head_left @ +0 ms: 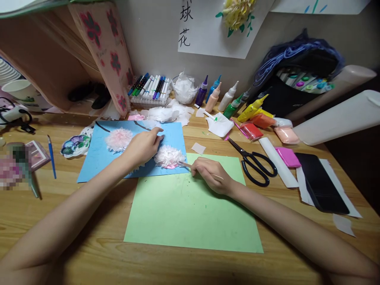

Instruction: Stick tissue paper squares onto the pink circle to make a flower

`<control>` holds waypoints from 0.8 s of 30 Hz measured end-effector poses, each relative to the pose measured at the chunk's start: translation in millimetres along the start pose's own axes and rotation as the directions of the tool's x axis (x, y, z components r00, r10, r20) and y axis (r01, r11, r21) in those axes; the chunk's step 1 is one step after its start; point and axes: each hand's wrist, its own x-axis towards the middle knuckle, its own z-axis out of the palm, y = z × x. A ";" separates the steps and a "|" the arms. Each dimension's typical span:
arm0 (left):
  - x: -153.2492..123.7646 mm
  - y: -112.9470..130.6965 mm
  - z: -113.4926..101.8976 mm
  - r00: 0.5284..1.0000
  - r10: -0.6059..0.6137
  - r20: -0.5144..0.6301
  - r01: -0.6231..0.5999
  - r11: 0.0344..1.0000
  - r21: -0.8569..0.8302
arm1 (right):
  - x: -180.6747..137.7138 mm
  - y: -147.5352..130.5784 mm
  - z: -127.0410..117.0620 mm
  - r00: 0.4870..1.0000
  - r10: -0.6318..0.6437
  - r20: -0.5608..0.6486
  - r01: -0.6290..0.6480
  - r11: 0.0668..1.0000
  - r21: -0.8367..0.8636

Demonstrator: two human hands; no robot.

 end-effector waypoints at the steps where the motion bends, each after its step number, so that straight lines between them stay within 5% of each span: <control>1: 0.3 0.0 -1.0 1.000 0.003 0.006 -0.003 1.000 0.006 | 1.9 -0.2 0.8 1.000 0.025 -0.011 -0.024 1.000 0.018; 9: -0.1 -2.2 -3.2 0.999 0.022 0.044 -0.022 1.000 0.005 | 40.4 -9.5 5.3 0.943 0.323 -0.086 -0.297 0.928 0.224; 14: -0.8 -1.4 -1.7 0.998 0.036 0.060 -0.038 0.998 0.046 | 66.1 -16.6 3.1 0.904 0.425 -0.033 -0.409 0.886 0.218; 19: -2.1 -1.0 1.9 0.998 0.036 0.054 -0.040 0.996 0.082 | 58.5 -22.3 -8.4 0.929 0.371 0.005 -0.362 0.904 0.229; 24: -3.4 1.1 0.3 0.997 0.044 0.067 -0.051 0.993 0.107 | 30.5 -11.5 -26.8 0.898 0.395 -0.194 -0.292 0.864 0.410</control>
